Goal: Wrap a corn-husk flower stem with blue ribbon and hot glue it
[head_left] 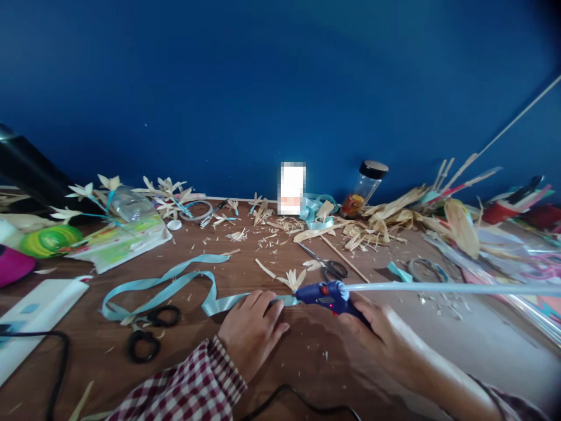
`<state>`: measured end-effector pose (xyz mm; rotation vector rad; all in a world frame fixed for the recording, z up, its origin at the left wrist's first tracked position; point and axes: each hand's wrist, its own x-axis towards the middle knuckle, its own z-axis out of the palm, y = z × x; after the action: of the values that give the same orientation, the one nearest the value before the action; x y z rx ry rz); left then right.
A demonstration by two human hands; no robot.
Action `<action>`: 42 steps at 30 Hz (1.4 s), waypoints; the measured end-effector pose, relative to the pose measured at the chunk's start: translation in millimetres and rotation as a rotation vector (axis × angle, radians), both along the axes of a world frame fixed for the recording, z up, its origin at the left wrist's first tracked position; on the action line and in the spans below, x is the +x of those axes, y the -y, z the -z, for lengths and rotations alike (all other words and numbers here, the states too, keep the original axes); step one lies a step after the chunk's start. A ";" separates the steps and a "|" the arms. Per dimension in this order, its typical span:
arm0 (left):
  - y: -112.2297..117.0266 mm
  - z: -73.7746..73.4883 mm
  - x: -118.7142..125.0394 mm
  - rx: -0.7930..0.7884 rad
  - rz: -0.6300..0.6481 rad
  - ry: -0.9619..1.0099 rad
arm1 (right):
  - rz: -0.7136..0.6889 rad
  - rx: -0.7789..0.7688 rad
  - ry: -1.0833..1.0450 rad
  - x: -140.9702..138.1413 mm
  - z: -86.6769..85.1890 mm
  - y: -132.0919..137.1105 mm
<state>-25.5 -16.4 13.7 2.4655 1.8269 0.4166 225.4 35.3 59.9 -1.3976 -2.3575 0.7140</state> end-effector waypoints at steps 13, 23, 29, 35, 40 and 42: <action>0.5 0.2 1.0 -0.035 -0.019 -0.024 | -0.424 0.138 0.161 8.3 -7.7 -15.1; 0.6 2.6 1.2 -0.059 -0.032 -0.011 | -0.171 -0.274 -0.052 0.4 -1.0 -9.0; 0.3 1.8 1.5 -0.044 -0.029 -0.024 | -0.534 0.403 0.155 11.8 12.3 -14.3; 0.3 1.0 1.7 -0.047 -0.027 -0.017 | -0.464 0.229 0.138 9.0 4.4 -11.2; 1.4 1.4 1.4 -0.053 -0.024 -0.010 | -0.357 0.110 0.094 5.6 -4.3 -6.9; 1.1 1.3 1.3 -0.058 -0.027 -0.011 | -0.494 0.368 0.129 7.2 -2.2 -7.6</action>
<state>-24.2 -17.5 12.5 2.4133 1.8504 0.3474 232.6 42.8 62.1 -0.7350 -2.7884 0.2765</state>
